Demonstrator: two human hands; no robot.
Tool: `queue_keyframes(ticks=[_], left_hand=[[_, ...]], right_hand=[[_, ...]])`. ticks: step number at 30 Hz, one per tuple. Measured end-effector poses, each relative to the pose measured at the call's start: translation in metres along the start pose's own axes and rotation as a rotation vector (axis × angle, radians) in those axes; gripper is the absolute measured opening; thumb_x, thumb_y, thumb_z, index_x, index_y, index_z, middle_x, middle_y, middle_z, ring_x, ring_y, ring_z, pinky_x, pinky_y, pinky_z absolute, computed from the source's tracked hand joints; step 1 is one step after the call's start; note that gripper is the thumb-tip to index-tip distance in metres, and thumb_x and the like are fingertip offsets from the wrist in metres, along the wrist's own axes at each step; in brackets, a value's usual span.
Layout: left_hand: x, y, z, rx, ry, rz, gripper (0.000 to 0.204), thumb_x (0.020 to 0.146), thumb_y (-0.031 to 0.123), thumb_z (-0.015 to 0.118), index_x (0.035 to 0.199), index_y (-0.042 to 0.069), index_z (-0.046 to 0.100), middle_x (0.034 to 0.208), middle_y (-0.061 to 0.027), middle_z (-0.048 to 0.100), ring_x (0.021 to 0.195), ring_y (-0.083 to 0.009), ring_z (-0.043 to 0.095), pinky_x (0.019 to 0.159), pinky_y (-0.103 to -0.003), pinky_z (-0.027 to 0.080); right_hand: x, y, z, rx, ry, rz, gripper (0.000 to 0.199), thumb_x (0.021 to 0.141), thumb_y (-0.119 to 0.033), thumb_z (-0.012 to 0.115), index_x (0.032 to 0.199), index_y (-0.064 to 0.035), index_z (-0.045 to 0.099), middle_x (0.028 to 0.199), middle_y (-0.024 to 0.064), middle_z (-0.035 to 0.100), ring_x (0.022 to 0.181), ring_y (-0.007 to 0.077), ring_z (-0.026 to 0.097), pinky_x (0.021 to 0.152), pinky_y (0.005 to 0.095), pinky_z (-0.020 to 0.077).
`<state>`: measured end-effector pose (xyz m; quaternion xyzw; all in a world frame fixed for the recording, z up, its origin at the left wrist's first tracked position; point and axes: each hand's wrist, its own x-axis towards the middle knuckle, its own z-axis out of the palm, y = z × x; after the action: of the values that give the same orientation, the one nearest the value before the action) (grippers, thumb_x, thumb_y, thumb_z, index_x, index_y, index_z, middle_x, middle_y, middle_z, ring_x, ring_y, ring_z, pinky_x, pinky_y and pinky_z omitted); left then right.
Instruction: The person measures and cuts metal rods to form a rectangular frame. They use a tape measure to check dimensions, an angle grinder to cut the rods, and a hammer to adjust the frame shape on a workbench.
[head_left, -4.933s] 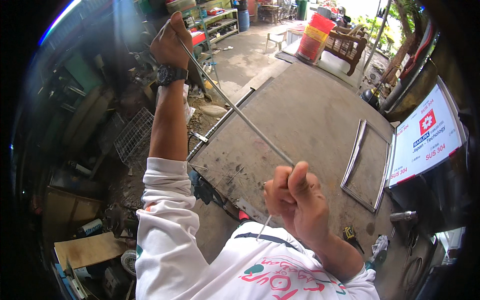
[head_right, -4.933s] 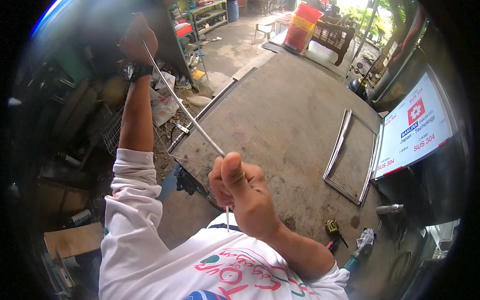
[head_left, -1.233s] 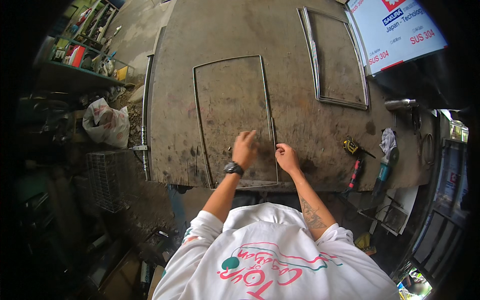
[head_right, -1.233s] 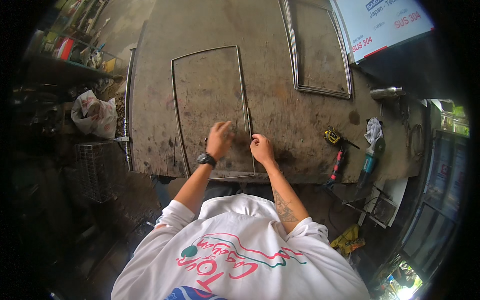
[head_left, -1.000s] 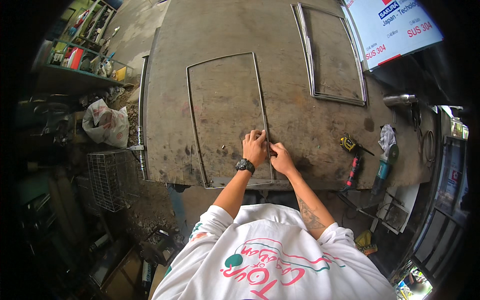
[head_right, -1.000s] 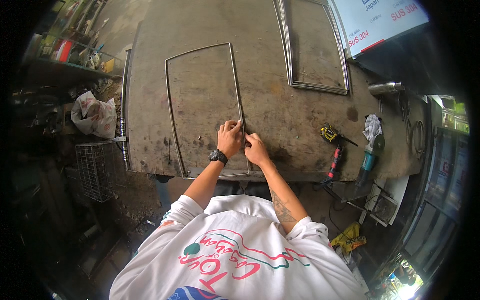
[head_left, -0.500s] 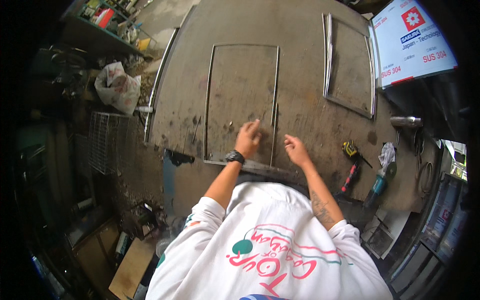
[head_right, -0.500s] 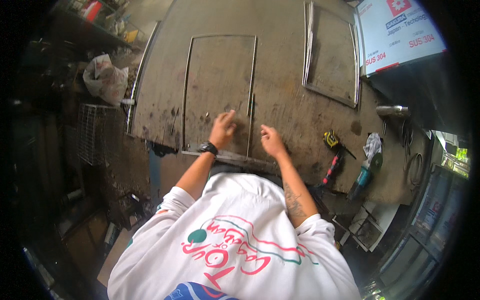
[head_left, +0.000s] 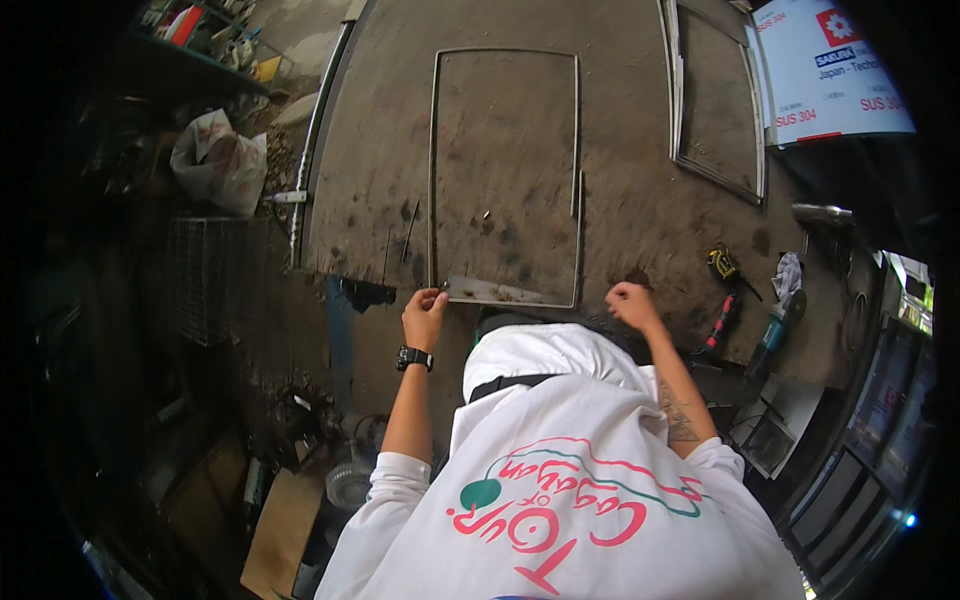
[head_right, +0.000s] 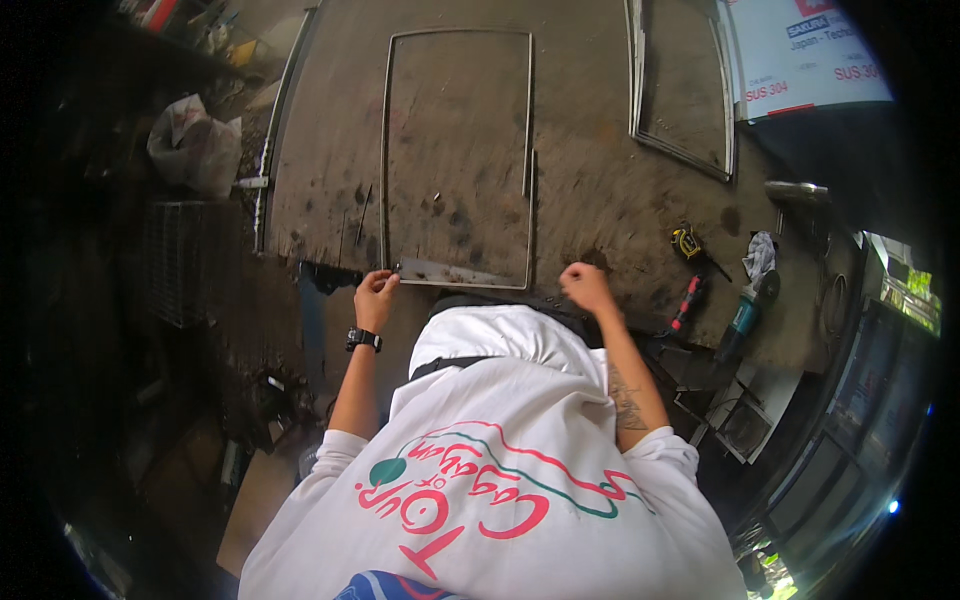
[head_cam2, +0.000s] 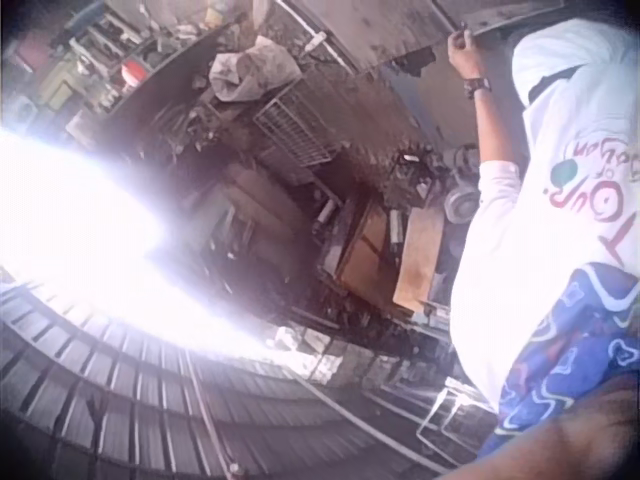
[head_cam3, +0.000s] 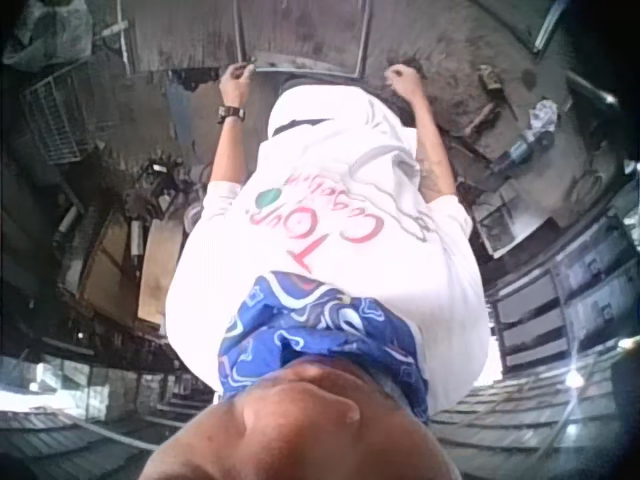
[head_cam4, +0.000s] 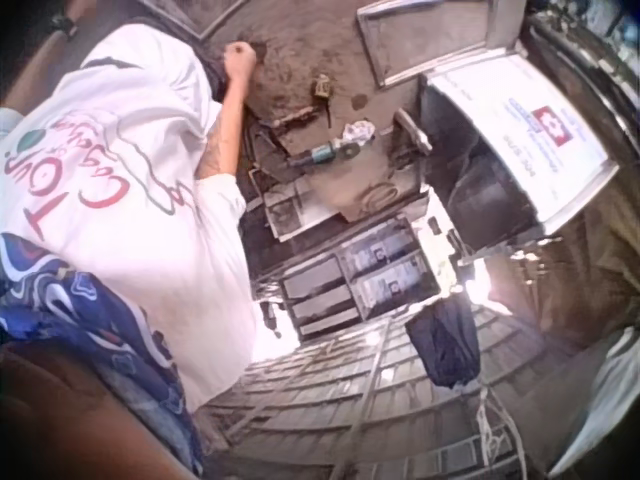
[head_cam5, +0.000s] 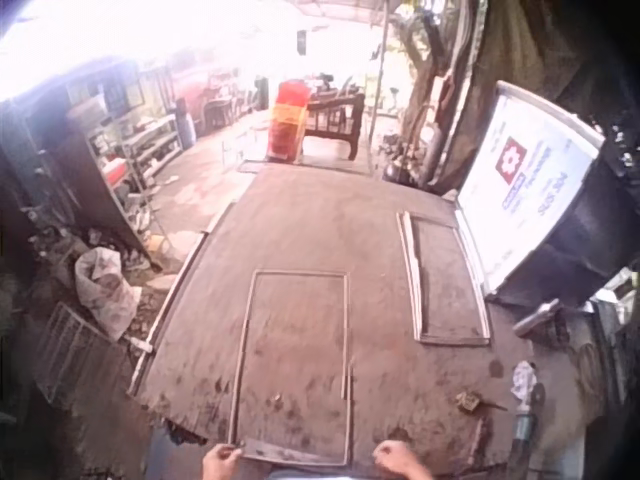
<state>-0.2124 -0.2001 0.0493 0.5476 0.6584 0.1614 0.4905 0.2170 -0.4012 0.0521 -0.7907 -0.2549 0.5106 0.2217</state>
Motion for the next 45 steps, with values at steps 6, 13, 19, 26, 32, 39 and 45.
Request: queue_keyframes(ticks=[6, 13, 19, 26, 32, 39, 45], left_hand=[[0.023, 0.036, 0.008, -0.016, -0.103, 0.076, 0.021, 0.096, 0.015, 0.08, 0.11, -0.001, 0.077, 0.091, -0.006, 0.079, 0.084, -0.0142, 0.074, 0.078, -0.03, 0.058], [0.061, 0.047, -0.01, 0.393, 0.019, 0.202, 0.031, 0.086, 0.009, 0.083, 0.113, 0.006, 0.07, 0.088, -0.0085, 0.074, 0.085, -0.0231, 0.075, 0.078, -0.036, 0.057], [0.112, 0.052, -0.022, 0.227, -0.152, 0.308, 0.029, 0.091, 0.005, 0.077, 0.119, 0.002, 0.073, 0.095, -0.0134, 0.076, 0.087, -0.0265, 0.075, 0.083, -0.039, 0.059], [0.117, 0.083, -0.008, 0.387, -0.156, 0.541, 0.032, 0.091, 0.003, 0.076, 0.123, 0.006, 0.074, 0.11, -0.0117, 0.07, 0.097, -0.026, 0.071, 0.088, -0.038, 0.058], [0.028, 0.085, 0.058, 0.522, -0.495, 0.745, 0.039, 0.088, 0.011, 0.08, 0.126, 0.011, 0.074, 0.121, -0.0135, 0.066, 0.115, -0.0352, 0.063, 0.099, -0.045, 0.053], [-0.044, 0.096, 0.09, 0.606, -0.253, 0.673, 0.046, 0.087, 0.017, 0.08, 0.132, 0.012, 0.071, 0.135, -0.0127, 0.064, 0.126, -0.036, 0.059, 0.107, -0.047, 0.048], [-0.075, 0.151, 0.14, 0.005, -0.53, 0.199, 0.064, 0.102, 0.038, 0.075, 0.156, 0.011, 0.055, 0.148, -0.0149, 0.059, 0.135, -0.0264, 0.06, 0.111, -0.039, 0.049]], right_hand=[[0.008, -0.071, 0.066, -0.391, 0.135, -0.035, 0.034, 0.091, -0.037, 0.079, 0.095, -0.0034, 0.075, 0.097, 0.0238, 0.077, 0.098, 0.0455, 0.074, 0.086, 0.0518, 0.0575], [-0.001, -0.08, 0.079, -0.202, 0.248, 0.077, 0.028, 0.091, -0.029, 0.076, 0.092, -0.0008, 0.073, 0.095, 0.0252, 0.076, 0.096, 0.0465, 0.073, 0.085, 0.0527, 0.0571], [-0.007, -0.082, 0.1, -0.091, 0.419, -0.022, 0.025, 0.094, -0.026, 0.072, 0.09, -0.0014, 0.072, 0.087, 0.0232, 0.075, 0.089, 0.0456, 0.073, 0.079, 0.0525, 0.0572], [-0.006, -0.044, 0.073, 0.206, 0.372, -0.05, 0.022, 0.094, -0.024, 0.074, 0.098, -0.002, 0.076, 0.083, 0.0146, 0.078, 0.078, 0.0253, 0.076, 0.072, 0.0401, 0.0572], [-0.015, 0.028, -0.082, -0.201, 0.907, 0.017, 0.029, 0.088, -0.014, 0.078, 0.114, -0.0041, 0.069, 0.107, 0.0144, 0.074, 0.097, 0.0292, 0.073, 0.084, 0.0405, 0.0572], [0.016, 0.031, -0.209, -0.812, 0.557, 0.141, 0.084, 0.079, -0.032, 0.089, 0.15, -0.0067, 0.051, 0.153, 0.0132, 0.053, 0.143, 0.0371, 0.047, 0.117, 0.0527, 0.0389], [0.008, -0.053, -0.152, 0.22, 0.054, -0.166, 0.065, 0.082, -0.033, 0.092, 0.13, -0.0023, 0.062, 0.12, 0.0092, 0.067, 0.112, 0.0191, 0.064, 0.096, 0.0383, 0.0547]])
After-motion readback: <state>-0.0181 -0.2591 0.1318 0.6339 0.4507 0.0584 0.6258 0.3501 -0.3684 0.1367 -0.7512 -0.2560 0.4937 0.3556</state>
